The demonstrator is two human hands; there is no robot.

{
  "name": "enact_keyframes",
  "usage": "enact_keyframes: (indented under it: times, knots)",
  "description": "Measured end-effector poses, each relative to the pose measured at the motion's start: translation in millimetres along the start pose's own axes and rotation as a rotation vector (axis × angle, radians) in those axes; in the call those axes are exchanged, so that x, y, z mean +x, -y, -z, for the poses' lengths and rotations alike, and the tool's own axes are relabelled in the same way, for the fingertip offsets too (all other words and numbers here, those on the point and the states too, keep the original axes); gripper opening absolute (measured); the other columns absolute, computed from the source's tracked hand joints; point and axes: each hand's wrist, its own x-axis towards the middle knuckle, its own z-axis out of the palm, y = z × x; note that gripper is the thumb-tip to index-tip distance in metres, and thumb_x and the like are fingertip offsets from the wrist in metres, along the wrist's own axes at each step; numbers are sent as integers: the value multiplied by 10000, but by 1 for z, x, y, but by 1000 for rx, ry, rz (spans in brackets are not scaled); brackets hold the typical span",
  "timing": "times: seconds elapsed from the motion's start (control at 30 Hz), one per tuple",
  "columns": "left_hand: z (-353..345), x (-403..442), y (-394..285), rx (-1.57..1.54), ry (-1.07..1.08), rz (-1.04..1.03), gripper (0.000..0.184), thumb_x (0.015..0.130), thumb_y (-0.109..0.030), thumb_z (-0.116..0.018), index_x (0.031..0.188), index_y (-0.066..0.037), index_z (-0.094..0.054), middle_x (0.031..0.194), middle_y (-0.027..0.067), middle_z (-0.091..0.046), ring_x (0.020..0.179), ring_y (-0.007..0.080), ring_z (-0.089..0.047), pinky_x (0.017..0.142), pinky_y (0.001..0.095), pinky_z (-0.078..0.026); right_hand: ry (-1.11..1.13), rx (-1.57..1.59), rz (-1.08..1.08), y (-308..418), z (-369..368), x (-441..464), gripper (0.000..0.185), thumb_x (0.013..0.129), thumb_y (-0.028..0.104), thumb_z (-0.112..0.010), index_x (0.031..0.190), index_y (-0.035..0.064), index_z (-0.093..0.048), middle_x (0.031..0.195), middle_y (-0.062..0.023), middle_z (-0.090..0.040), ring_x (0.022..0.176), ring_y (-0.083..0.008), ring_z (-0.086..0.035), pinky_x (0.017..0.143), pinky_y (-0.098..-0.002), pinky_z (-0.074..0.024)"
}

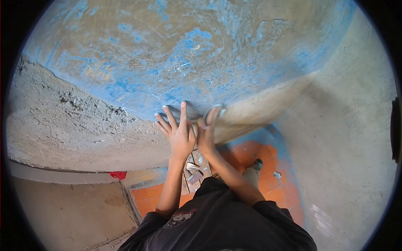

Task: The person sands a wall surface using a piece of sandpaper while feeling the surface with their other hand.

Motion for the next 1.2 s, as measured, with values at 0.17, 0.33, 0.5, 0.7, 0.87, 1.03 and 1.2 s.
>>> enact_keyframes:
  times: [0.17, 0.33, 0.5, 0.7, 0.87, 1.03, 1.2]
  knots:
    - [-2, 0, 6, 19, 13, -27, 671, 938, -146, -494, 1566, -212, -267, 1595, 323, 49, 1407, 607, 146, 1102, 682, 57, -158, -37, -35, -14, 37, 43, 807, 1027, 492, -365, 1544, -48, -62, 1602, -298, -23, 1490, -429, -48, 1200, -511, -89]
    - [-9, -1, 8, 17, -21, -28, 666, 933, -123, -502, 1557, -223, -293, 1592, 328, 39, 1394, 628, 144, 1076, 714, 67, -173, 151, -402, -23, 80, 86, 759, 1041, 522, -246, 1557, -6, -68, 1624, -229, -35, 1503, -344, -88, 1218, -446, -109]
    - [-19, 2, 1, 8, -6, 1, 698, 936, -144, -486, 1578, -202, -218, 1569, 347, 150, 1366, 639, 215, 1048, 740, 78, -69, 426, -267, 0, -25, -13, 700, 1059, 275, -344, 1538, -43, 57, 1619, -251, 61, 1506, -381, 26, 1210, -488, -63]
    - [-15, 2, 4, -20, -11, -22, 702, 911, -101, -525, 1559, -226, -287, 1575, 351, 104, 1364, 650, 194, 1061, 730, 71, 55, -84, 51, -19, 18, -15, 501, 1034, 233, -374, 1427, -76, -417, 1520, -355, -266, 1450, -518, -153, 1178, -563, -102]
    - [-3, -2, 3, 12, 43, -23, 675, 919, -79, -520, 1546, -237, -325, 1592, 327, 56, 1387, 626, 174, 1099, 691, 43, -327, 66, -102, -35, 72, 74, 573, 1077, 313, -277, 1520, -45, -216, 1607, -262, -89, 1501, -378, -75, 1221, -487, -68]
    - [-4, -1, -10, -52, 7, -57, 657, 946, -89, -493, 1560, -190, -285, 1571, 353, 127, 1393, 597, 213, 1090, 683, 70, -365, 124, -194, -22, 88, 110, 693, 1063, 425, -328, 1525, -67, -169, 1619, -239, -74, 1505, -347, -87, 1220, -434, -90]
    - [-28, 17, -57, -121, -98, -23, 622, 945, -118, -530, 1537, -159, -343, 1503, 429, 208, 1348, 638, 257, 1046, 735, 72, -145, -131, 52, -9, 71, 67, 674, 1054, 353, -379, 1519, -84, -165, 1606, -283, -76, 1503, -394, -46, 1208, -480, -62]
